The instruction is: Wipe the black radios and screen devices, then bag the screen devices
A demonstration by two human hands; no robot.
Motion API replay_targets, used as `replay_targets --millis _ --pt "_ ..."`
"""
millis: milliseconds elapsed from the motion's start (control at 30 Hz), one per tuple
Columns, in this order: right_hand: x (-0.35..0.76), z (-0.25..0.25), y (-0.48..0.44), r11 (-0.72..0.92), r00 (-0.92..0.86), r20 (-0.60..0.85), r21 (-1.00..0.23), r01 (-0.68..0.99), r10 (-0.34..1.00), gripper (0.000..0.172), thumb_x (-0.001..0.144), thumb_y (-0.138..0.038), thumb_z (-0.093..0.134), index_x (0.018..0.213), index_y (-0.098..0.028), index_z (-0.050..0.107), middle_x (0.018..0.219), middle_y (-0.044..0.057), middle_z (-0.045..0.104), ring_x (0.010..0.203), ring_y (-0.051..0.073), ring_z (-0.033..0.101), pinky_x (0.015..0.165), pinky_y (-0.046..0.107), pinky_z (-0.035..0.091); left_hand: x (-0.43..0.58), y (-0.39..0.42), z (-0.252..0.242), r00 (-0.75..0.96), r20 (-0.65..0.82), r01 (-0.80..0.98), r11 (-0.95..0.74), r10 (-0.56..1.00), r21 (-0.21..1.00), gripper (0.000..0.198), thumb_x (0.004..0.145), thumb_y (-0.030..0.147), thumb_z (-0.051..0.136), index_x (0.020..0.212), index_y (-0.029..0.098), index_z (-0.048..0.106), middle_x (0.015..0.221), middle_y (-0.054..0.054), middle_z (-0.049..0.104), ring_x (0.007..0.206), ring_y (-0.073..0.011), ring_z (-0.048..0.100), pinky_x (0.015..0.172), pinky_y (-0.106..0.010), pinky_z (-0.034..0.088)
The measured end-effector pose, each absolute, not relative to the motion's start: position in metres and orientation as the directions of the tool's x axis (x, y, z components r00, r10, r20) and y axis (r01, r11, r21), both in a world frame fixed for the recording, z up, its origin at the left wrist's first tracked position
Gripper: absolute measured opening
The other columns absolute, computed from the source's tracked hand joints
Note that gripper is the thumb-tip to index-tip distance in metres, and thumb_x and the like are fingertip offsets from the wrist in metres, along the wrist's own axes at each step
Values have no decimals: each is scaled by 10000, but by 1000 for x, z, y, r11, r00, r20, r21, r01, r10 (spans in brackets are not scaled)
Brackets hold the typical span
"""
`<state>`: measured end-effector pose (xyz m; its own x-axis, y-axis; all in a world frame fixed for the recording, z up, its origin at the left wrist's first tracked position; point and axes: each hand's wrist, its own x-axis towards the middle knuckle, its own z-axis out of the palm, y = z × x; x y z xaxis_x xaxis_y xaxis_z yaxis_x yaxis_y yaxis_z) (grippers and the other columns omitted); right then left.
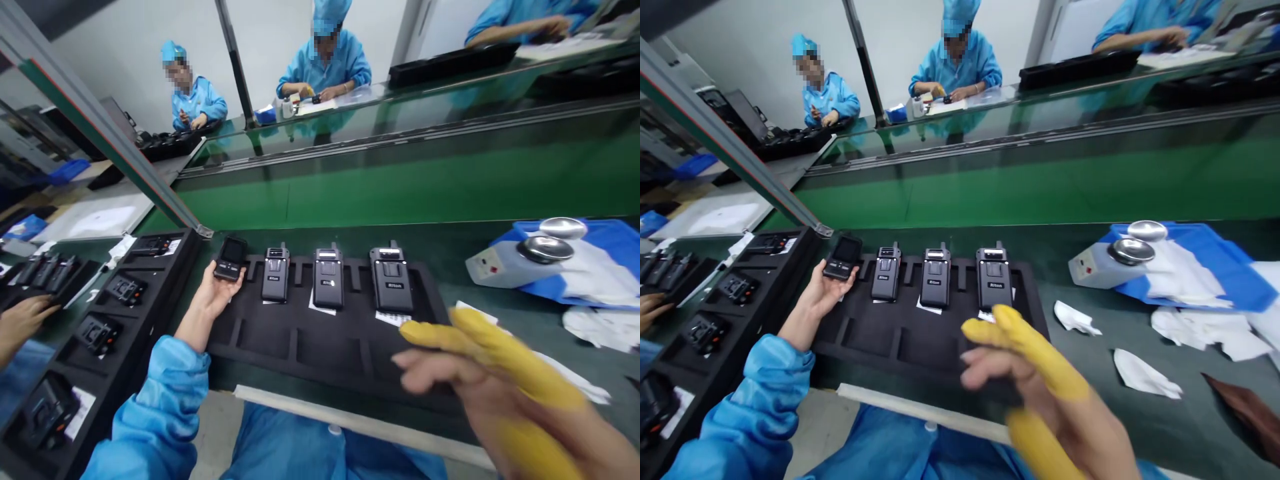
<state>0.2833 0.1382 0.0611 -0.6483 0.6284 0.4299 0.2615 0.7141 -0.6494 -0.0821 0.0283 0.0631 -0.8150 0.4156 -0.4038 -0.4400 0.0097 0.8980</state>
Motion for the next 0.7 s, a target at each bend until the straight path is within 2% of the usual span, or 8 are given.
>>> replay_targets --millis 100,200,267,333,400,500,600,700 --pt "256 65 163 662 -531 406 -552 507 744 389 893 -316 453 1271 -231 480 967 75 650 817 215 646 736 364 523 -78 23 60 -831 -396 -427 7 391 904 301 909 363 445 1029 116 567 912 -131 666 858 -206 662 742 -371 578" --pt "240 66 177 562 -485 292 -325 760 825 404 874 -276 436 1248 -151 523 990 128 619 855 240 630 707 348 508 -73 19 55 -861 -357 -357 71 361 931 297 919 327 430 1016 77 559 830 -119 654 773 -186 663 741 -352 578" --pt "231 67 178 466 -452 114 -210 860 885 501 878 -290 455 1345 -111 432 980 149 593 829 243 628 690 335 496 -72 18 52 -897 -292 -263 129 333 956 278 929 290 404 1067 88 537 812 -72 632 688 -144 652 726 -312 574" --pt "221 68 173 371 -379 -47 -119 921 924 669 870 -404 498 1429 -98 297 986 163 561 746 237 628 627 323 484 -73 17 50 -923 -218 -156 208 318 966 314 913 286 448 1182 127 482 886 -47 613 627 -113 636 691 -280 567" --pt "211 68 168 332 -337 -117 -63 941 934 814 836 -514 519 1464 -104 203 1013 176 531 691 226 625 577 311 470 -73 15 49 -933 -156 -53 304 325 951 501 842 298 582 1291 167 404 1023 -62 590 612 -109 635 633 -257 554" --pt "200 65 165 374 -376 -104 -41 927 921 864 815 -552 527 1468 -103 181 1019 179 520 668 218 628 543 295 458 -75 13 47 -930 -61 126 472 362 872 799 703 246 725 1379 170 306 1143 -120 559 569 -109 626 533 -234 518" --pt "199 56 169 389 -393 -69 -57 919 917 833 819 -500 550 1454 -80 211 957 161 549 626 217 627 503 286 439 -77 11 46 -917 17 270 588 399 763 829 681 199 709 1395 162 289 1088 -132 601 481 -90 578 491 -241 500" --pt "205 47 176 356 -353 53 -195 914 934 836 792 -472 573 1431 -48 238 879 144 581 598 236 617 485 305 433 -77 6 47 -909 73 345 641 411 685 815 670 232 706 1385 157 322 1104 -146 602 597 -153 624 628 -330 542"
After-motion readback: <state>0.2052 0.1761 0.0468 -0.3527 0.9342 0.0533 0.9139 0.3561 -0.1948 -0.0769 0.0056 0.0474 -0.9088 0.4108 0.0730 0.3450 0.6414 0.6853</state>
